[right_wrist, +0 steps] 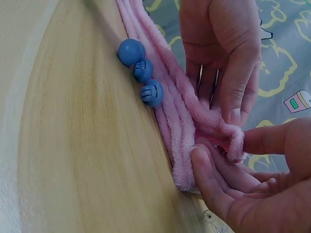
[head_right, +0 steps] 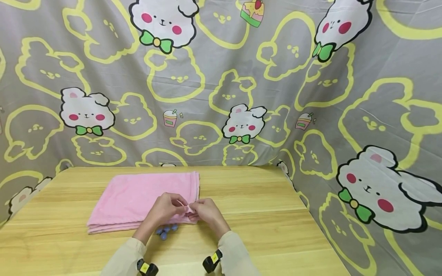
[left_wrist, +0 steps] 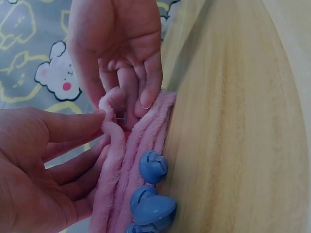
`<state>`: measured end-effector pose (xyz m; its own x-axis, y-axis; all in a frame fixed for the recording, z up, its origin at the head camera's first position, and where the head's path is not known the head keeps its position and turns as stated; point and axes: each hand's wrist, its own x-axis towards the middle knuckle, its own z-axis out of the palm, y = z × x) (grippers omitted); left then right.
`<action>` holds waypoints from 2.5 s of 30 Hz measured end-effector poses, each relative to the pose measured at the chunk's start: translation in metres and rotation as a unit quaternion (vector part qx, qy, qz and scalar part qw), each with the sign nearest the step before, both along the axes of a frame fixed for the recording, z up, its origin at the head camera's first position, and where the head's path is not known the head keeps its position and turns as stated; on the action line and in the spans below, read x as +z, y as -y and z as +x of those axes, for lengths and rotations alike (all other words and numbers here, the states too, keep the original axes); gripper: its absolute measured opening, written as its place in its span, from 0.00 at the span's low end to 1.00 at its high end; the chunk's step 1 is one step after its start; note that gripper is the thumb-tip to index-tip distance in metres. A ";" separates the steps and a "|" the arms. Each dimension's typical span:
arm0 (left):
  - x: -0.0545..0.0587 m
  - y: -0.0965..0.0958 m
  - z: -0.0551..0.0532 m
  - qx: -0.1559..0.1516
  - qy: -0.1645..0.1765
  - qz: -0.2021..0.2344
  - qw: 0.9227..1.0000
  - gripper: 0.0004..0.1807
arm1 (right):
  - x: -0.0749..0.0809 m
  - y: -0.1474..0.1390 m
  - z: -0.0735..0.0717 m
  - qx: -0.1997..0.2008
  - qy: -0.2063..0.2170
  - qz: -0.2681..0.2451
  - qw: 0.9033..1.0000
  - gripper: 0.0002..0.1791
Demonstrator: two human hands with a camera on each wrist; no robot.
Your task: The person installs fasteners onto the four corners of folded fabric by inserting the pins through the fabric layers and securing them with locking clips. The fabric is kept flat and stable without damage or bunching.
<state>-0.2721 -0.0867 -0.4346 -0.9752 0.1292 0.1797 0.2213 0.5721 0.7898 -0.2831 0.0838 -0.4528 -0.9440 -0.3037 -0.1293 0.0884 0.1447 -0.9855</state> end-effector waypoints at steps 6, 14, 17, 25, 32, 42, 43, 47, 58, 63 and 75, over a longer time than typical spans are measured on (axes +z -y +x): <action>-0.002 -0.001 0.001 -0.007 0.007 -0.003 1.000 0.04 | -0.001 0.000 -0.001 0.001 0.000 -0.007 1.000 0.11; -0.005 -0.002 0.001 -0.005 0.002 -0.008 1.000 0.05 | 0.000 0.000 0.000 0.008 -0.008 0.000 1.000 0.11; -0.007 -0.002 0.000 0.000 0.003 -0.009 1.000 0.05 | 0.001 -0.002 0.000 0.014 -0.010 0.005 1.000 0.12; -0.005 -0.002 -0.001 0.013 -0.008 -0.004 1.000 0.04 | 0.001 -0.005 -0.001 0.008 -0.007 -0.004 1.000 0.10; -0.004 -0.002 -0.001 0.016 -0.007 -0.003 1.000 0.05 | -0.001 -0.004 -0.003 -0.007 -0.005 -0.006 1.000 0.09; -0.005 -0.002 -0.001 0.015 0.001 -0.006 1.000 0.06 | -0.003 -0.002 -0.002 -0.023 0.001 -0.015 1.000 0.07; -0.005 -0.002 -0.001 0.015 0.002 -0.006 1.000 0.05 | -0.003 -0.002 -0.002 -0.024 0.000 -0.015 1.000 0.07; -0.005 -0.001 0.000 0.016 0.005 -0.008 1.000 0.04 | -0.003 -0.001 -0.002 -0.032 0.002 -0.021 0.999 0.05; 0.008 0.006 0.003 -0.009 0.002 -0.048 0.999 0.02 | -0.002 -0.001 -0.001 -0.030 0.003 -0.026 0.999 0.05; 0.023 0.015 0.009 -0.011 0.012 -0.096 0.995 0.05 | -0.001 -0.001 -0.001 -0.031 0.002 -0.022 0.999 0.06; 0.050 0.035 0.034 -0.060 0.153 -0.225 0.960 0.10 | -0.002 -0.002 -0.003 -0.022 0.000 -0.019 1.000 0.06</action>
